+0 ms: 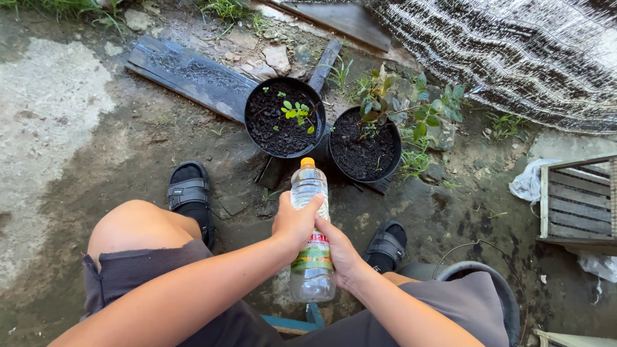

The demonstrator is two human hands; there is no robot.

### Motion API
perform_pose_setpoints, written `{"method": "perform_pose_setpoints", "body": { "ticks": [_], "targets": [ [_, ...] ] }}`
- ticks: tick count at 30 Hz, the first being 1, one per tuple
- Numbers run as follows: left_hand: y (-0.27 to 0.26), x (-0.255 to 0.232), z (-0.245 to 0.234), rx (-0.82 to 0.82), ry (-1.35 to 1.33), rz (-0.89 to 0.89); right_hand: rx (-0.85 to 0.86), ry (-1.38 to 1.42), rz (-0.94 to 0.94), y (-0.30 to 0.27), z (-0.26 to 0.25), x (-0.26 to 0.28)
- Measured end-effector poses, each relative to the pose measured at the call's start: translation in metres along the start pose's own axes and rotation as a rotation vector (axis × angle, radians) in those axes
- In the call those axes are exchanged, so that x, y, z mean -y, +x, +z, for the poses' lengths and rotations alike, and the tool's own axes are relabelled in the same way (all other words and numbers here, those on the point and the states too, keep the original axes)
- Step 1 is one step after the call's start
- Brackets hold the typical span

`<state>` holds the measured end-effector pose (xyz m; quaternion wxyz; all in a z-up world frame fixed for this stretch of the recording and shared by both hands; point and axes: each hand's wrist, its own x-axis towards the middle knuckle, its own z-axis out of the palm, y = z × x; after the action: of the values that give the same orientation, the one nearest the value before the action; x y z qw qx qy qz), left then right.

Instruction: Watering small potted plants using a plastic water bottle

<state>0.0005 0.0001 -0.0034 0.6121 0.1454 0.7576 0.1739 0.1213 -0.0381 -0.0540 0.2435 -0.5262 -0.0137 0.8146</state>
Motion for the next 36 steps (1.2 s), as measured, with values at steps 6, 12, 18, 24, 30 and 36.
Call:
{"method": "perform_pose_setpoints", "body": {
  "ticks": [6,12,18,24,30,36],
  "targets": [
    [0.0001,-0.0001,-0.0006,-0.009,0.006,-0.002,0.002,0.011,0.006,0.0012,-0.0012,-0.0008],
    [0.0000,0.0001,-0.0010,0.001,-0.002,-0.001,-0.010,-0.008,0.004,0.0019,-0.0028,-0.0009],
    [0.0014,0.0012,0.0002,0.000,-0.009,-0.005,0.005,0.004,0.006,0.0012,-0.0018,-0.0008],
    [-0.0002,0.0003,-0.0005,0.001,-0.004,-0.005,-0.018,0.002,0.009,0.0030,-0.0034,-0.0018],
    [0.0021,0.0022,0.0000,0.004,-0.006,-0.002,-0.019,-0.008,0.017,0.0031,-0.0043,-0.0018],
    [0.0018,0.0016,0.0003,-0.008,-0.006,-0.008,-0.010,0.010,0.029,0.0023,-0.0026,0.0000]
  ]
}}
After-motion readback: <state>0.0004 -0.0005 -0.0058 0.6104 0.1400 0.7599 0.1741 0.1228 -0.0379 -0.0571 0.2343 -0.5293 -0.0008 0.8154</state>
